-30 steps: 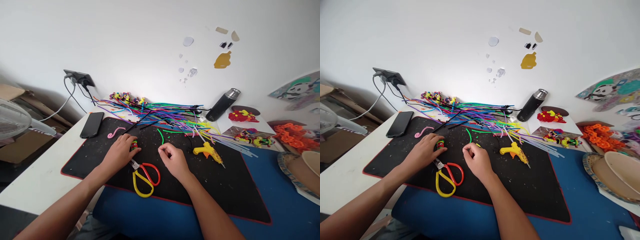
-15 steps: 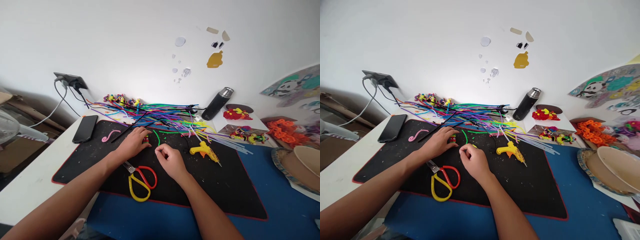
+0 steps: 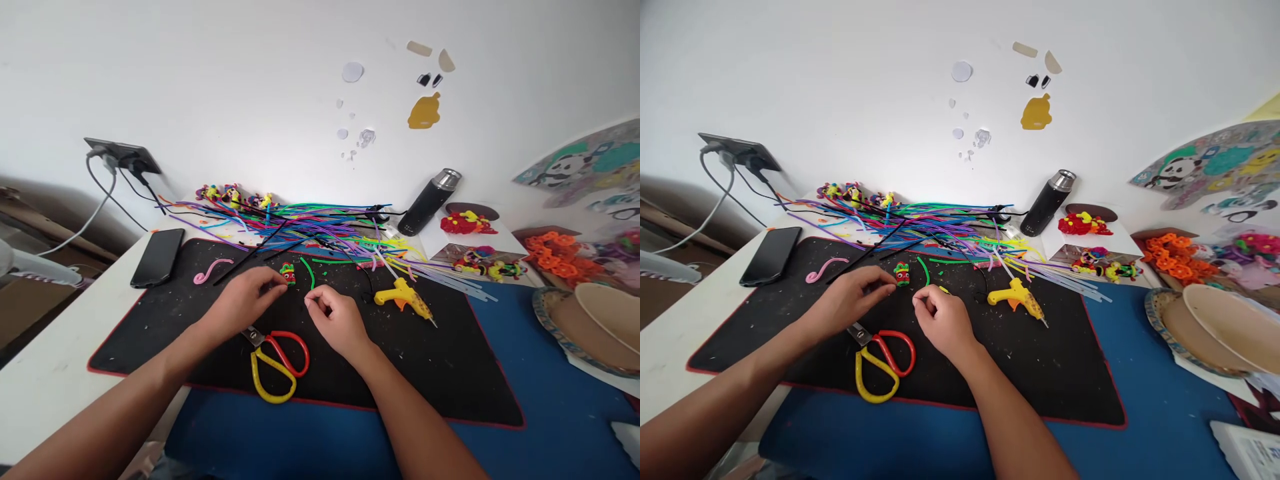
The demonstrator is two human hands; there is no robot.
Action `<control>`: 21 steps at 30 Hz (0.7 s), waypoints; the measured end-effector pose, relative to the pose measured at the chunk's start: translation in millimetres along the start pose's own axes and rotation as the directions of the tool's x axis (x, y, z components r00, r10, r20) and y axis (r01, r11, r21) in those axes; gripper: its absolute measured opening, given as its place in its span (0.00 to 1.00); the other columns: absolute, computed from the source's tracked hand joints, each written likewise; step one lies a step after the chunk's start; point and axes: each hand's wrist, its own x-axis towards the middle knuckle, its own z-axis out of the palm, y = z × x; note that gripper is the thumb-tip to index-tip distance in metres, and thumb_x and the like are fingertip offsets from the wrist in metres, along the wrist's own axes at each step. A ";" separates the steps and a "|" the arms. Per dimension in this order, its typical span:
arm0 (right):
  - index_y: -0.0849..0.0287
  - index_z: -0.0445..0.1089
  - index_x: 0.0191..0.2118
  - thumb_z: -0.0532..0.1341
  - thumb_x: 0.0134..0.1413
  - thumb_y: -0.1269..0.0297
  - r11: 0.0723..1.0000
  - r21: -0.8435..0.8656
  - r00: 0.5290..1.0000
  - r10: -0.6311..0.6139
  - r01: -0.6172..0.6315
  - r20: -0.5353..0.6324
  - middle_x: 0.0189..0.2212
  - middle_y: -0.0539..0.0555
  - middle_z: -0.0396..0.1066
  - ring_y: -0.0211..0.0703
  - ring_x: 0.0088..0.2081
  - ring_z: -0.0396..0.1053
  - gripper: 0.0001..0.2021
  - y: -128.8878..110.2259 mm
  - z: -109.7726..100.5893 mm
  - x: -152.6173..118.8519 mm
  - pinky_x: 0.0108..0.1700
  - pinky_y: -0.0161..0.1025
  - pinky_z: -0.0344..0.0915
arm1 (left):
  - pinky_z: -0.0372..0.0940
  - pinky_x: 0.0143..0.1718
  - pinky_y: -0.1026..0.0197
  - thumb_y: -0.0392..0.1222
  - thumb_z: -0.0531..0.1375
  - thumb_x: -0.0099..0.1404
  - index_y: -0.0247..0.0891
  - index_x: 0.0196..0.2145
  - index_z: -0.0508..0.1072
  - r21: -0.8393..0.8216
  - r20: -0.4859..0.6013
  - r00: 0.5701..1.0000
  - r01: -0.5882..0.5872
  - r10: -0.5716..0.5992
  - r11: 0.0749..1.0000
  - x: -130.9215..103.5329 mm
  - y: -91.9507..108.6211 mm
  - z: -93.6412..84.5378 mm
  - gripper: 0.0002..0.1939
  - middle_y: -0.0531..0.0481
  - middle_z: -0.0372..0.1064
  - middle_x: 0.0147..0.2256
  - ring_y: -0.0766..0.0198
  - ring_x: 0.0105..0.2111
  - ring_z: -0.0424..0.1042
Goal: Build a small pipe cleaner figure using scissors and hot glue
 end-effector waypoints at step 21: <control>0.53 0.78 0.38 0.62 0.65 0.62 0.993 -0.088 0.995 -0.089 0.085 -0.049 0.19 0.44 0.64 0.36 0.22 0.61 0.07 -10.6 16.3 -13.1 0.30 0.34 0.59 | 0.63 0.30 0.63 0.59 0.62 0.63 0.40 0.34 0.82 -0.258 0.302 0.937 0.258 -0.176 0.931 -19.1 27.7 3.4 0.20 0.52 0.77 0.29 0.59 0.30 0.71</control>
